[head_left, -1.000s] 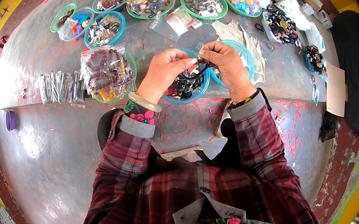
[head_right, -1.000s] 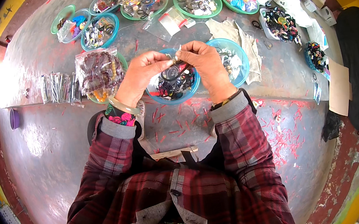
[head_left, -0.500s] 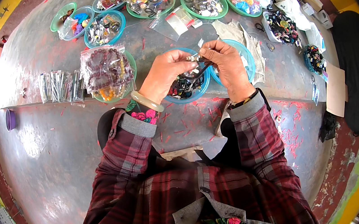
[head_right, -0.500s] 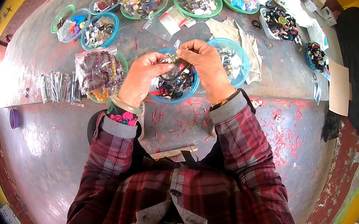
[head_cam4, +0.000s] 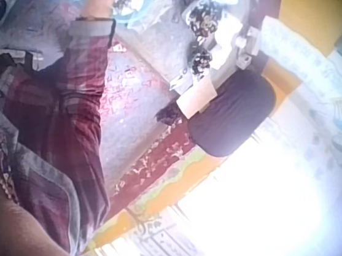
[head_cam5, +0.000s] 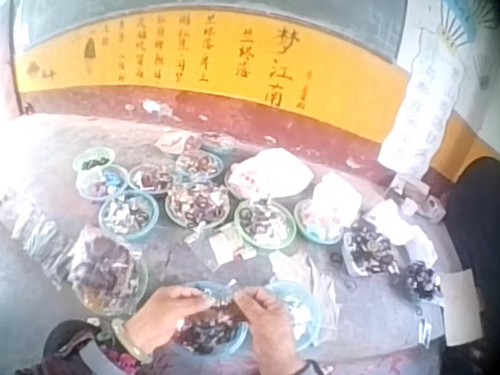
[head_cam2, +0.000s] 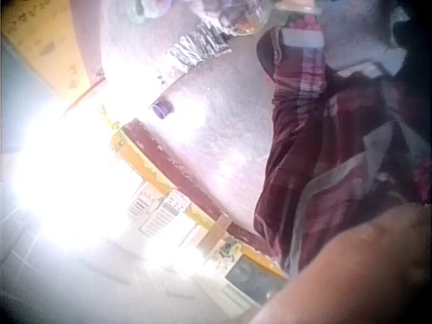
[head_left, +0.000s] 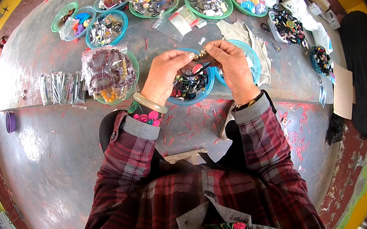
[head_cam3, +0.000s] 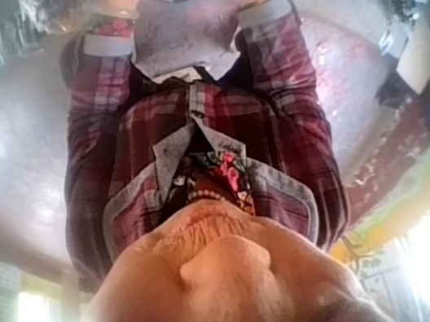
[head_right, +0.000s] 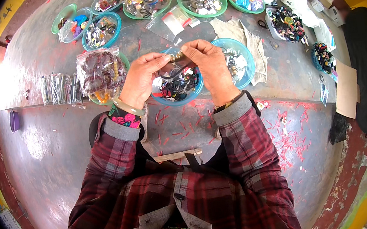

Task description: The person sits on the floor and assembles hair accessories by hand. They pick up hair ties and decorative charms from bowls, attach the charms to the ties, and place the finished items into small plastic bags.

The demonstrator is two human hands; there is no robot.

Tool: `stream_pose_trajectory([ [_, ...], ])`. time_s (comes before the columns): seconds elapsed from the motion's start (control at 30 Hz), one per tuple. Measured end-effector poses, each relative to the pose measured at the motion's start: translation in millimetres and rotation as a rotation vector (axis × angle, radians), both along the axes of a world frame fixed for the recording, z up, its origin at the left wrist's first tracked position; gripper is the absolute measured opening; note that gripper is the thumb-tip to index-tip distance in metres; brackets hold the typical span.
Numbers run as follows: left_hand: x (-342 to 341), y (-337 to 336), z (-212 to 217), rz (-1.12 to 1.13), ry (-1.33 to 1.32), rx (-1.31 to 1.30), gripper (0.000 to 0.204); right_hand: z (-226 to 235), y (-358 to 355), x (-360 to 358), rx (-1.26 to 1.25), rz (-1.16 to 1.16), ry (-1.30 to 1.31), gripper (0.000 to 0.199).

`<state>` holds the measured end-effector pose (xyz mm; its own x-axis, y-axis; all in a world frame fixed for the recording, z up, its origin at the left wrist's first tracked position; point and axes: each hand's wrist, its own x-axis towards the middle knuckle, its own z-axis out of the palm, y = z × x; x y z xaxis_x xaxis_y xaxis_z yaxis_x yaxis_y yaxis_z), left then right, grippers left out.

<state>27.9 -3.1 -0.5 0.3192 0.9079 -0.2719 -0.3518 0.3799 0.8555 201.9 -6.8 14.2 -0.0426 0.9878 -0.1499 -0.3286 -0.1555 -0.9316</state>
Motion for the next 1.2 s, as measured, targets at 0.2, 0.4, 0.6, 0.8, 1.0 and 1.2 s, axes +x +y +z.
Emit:
stream_pose_trajectory([
  [0.2,1,3,-6,0.146,-0.087,-0.004,0.018,-3,2,5,-0.098,0.067,0.050,0.018],
  [0.4,1,0,5,0.017,-0.049,-0.013,0.017,-5,3,5,-0.066,0.047,0.006,0.015],
  [0.6,0,2,3,-0.018,0.020,0.066,0.017,-4,3,7,-0.063,0.174,-0.013,0.012],
  [0.8,0,3,-2,-0.039,0.063,0.094,0.019,-10,4,8,-0.059,0.167,-0.021,0.013],
  [1.0,1,1,5,-0.023,0.181,0.148,0.019,8,1,2,0.008,0.050,-0.017,0.013],
  [1.2,6,-3,5,-0.194,0.365,0.260,0.021,-10,3,1,0.004,0.111,-0.002,0.013],
])
